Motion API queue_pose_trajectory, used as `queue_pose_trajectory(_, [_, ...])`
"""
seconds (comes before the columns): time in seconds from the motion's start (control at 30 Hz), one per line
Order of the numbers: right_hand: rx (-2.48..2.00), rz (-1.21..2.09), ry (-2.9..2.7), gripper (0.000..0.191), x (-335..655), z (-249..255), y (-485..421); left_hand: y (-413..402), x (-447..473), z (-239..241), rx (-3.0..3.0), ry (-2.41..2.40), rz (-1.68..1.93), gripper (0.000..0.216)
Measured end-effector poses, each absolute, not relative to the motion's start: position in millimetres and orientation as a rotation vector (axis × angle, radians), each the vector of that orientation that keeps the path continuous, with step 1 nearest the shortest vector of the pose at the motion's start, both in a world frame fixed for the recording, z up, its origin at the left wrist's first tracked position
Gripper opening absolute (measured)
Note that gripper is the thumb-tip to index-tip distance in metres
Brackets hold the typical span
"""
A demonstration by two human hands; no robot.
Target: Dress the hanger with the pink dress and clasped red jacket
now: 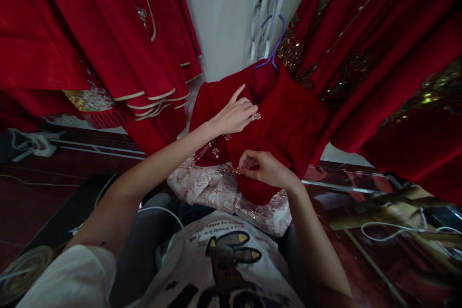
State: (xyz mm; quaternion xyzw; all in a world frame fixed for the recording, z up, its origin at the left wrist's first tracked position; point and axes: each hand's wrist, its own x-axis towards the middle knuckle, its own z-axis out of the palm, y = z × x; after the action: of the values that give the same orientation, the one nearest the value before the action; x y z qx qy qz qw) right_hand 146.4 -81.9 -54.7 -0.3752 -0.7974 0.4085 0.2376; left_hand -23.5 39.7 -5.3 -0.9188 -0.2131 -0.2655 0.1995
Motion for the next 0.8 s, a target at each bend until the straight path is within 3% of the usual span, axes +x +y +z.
queue_pose_trajectory(0.37, [-1.098,1.179,-2.209,0.017,156.5,-57.1,-77.0,43.6,-26.2,-2.1,-2.469,-0.561,-0.680,0.022])
queue_pose_trajectory(0.53, [-1.115,1.113,-1.945,0.023,165.9,-41.2,-66.6,46.3,-37.2,-0.4,-2.572,-0.633,-0.693,0.033])
queue_pose_trajectory(0.67, [-1.051,0.884,-1.540,0.040,147.2,-14.1,-32.9,41.2,-41.6,-5.3,-2.509,-0.796,-0.685,0.033])
queue_pose_trajectory(0.8, [-1.186,0.759,-1.464,0.068,108.9,-0.5,-2.1,26.8,-40.6,-18.2,-2.265,-1.097,-1.013,0.028])
